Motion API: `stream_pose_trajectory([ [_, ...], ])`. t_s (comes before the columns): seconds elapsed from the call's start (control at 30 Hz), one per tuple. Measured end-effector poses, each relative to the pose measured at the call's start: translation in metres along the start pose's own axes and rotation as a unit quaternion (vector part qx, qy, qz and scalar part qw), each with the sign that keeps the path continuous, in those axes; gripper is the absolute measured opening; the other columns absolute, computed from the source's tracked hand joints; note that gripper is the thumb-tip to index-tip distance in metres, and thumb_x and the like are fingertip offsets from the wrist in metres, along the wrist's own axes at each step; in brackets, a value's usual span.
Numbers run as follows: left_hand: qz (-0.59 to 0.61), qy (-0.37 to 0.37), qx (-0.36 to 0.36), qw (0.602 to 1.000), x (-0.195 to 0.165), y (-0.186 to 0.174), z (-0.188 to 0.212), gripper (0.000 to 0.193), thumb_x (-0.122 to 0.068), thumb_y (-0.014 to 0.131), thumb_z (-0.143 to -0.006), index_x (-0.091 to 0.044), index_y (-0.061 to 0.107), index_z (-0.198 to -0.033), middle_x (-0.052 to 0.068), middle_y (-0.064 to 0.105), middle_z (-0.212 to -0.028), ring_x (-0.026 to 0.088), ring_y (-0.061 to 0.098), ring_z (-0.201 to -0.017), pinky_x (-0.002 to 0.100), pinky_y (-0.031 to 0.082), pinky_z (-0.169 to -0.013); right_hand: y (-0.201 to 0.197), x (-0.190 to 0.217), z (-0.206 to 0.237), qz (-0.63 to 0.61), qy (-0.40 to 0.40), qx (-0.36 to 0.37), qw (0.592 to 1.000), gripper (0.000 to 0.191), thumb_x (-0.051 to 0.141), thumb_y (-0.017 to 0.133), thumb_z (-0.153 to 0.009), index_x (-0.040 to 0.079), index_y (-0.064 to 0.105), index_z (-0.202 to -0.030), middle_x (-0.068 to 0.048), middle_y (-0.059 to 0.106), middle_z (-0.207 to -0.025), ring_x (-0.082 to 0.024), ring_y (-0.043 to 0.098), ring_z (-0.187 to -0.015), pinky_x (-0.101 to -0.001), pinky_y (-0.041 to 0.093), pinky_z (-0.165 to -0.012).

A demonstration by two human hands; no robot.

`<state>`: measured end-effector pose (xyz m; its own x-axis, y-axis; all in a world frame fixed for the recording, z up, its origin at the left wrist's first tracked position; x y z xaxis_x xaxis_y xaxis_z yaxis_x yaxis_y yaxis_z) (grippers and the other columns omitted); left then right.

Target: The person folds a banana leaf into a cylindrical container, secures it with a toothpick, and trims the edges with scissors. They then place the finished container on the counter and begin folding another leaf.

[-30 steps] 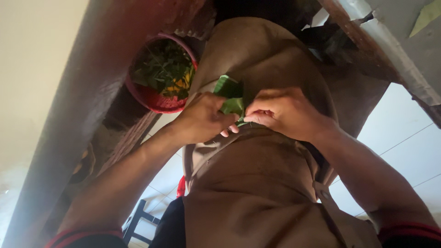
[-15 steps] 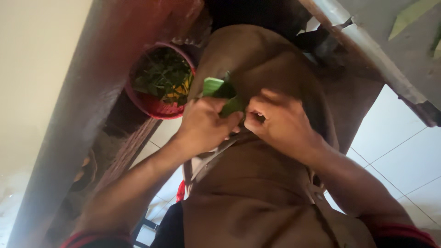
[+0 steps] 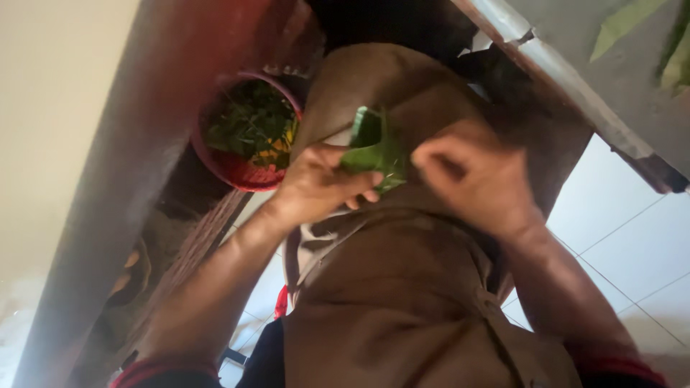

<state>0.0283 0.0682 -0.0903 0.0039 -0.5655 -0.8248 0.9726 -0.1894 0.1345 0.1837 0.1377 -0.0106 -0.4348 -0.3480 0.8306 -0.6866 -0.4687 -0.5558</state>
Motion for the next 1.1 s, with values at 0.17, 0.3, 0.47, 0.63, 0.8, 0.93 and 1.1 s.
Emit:
stream_pose_trajectory([
  [0.17, 0.043, -0.083, 0.074, 0.993, 0.037, -0.011, 0.003, 0.022, -0.015, 0.078, -0.089, -0.001, 0.075, -0.106, 0.01, 0.079, -0.091, 0.014, 0.077, -0.072, 0.024, 0.06, -0.054, 0.016, -0.057, -0.002, -0.088, 0.157, 0.084, 0.98, 0.015, 0.012, 0.076, -0.099, 0.006, 0.075, -0.112, -0.006, 0.075, -0.094, -0.009, 0.066, -0.075, -0.0229, 0.051, -0.064],
  [0.3, 0.077, -0.103, 0.086, 0.988, 0.043, -0.013, 0.004, 0.021, -0.014, 0.077, -0.09, 0.003, 0.075, -0.104, 0.011, 0.077, -0.09, 0.014, 0.075, -0.067, 0.025, 0.058, -0.05, 0.022, -0.042, -0.015, -0.116, 0.067, 0.052, 0.99, 0.017, 0.012, 0.068, -0.103, 0.004, 0.072, -0.117, -0.006, 0.075, -0.106, -0.007, 0.07, -0.091, -0.0227, 0.056, -0.08],
  [0.47, 0.047, -0.043, 0.173, 0.983, 0.019, -0.001, 0.01, 0.031, -0.015, 0.077, -0.091, 0.002, 0.073, -0.117, 0.012, 0.078, -0.096, 0.01, 0.075, -0.072, 0.023, 0.059, -0.055, 0.041, -0.023, -0.023, -0.108, 0.021, 0.188, 0.976, 0.027, 0.022, 0.075, -0.093, 0.007, 0.074, -0.115, -0.004, 0.074, -0.093, -0.009, 0.061, -0.063, -0.0239, 0.049, -0.059],
  [0.63, -0.082, 0.047, 0.122, 0.988, -0.026, -0.011, 0.009, 0.065, -0.011, 0.079, -0.085, 0.0, 0.05, -0.142, 0.016, 0.069, -0.122, 0.011, 0.072, -0.07, 0.022, 0.058, -0.053, 0.054, -0.017, -0.025, -0.033, 0.026, 0.215, 0.976, 0.02, 0.027, 0.078, -0.094, 0.009, 0.076, -0.104, -0.003, 0.072, -0.083, -0.009, 0.063, -0.06, -0.0263, 0.049, -0.057],
  [0.8, -0.223, -0.078, 0.065, 0.97, -0.022, -0.002, 0.004, 0.05, -0.014, 0.069, -0.09, -0.001, 0.056, -0.136, 0.017, 0.074, -0.11, 0.013, 0.076, -0.065, 0.025, 0.061, -0.048, 0.051, -0.001, -0.025, -0.065, -0.005, 0.151, 0.986, 0.022, 0.022, 0.075, -0.096, 0.006, 0.074, -0.11, -0.006, 0.07, -0.099, -0.013, 0.065, -0.069, -0.0279, 0.053, -0.062],
  [0.93, -0.17, -0.199, 0.033, 0.965, -0.002, -0.014, 0.005, 0.034, -0.017, 0.064, -0.094, 0.0, 0.067, -0.124, 0.022, 0.08, -0.088, 0.022, 0.074, -0.059, 0.031, 0.058, -0.048, 0.029, -0.003, -0.012, -0.039, 0.009, 0.098, 0.994, 0.028, 0.005, 0.064, -0.096, 0.004, 0.072, -0.123, -0.012, 0.064, -0.111, -0.018, 0.066, -0.076, -0.0312, 0.057, -0.066],
  [1.1, -0.048, -0.149, 0.024, 0.987, 0.0, -0.009, -0.004, 0.026, -0.012, 0.063, -0.092, 0.004, 0.07, -0.113, 0.01, 0.076, -0.093, 0.016, 0.08, -0.073, 0.028, 0.066, -0.05, 0.038, 0.017, 0.015, 0.018, -0.093, 0.089, 0.992, 0.025, 0.0, 0.071, -0.092, 0.007, 0.072, -0.116, -0.011, 0.064, -0.108, -0.025, 0.068, -0.093, -0.0354, 0.06, -0.079],
])
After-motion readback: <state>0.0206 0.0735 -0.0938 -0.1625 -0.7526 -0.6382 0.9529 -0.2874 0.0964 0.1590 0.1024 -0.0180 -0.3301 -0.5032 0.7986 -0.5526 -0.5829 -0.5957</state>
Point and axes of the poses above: each hand's wrist, its own z-axis away from the middle knuckle, its own y-axis out of the palm, x = y × z, the point moved 10 cm from there along -z, towards the middle knuckle
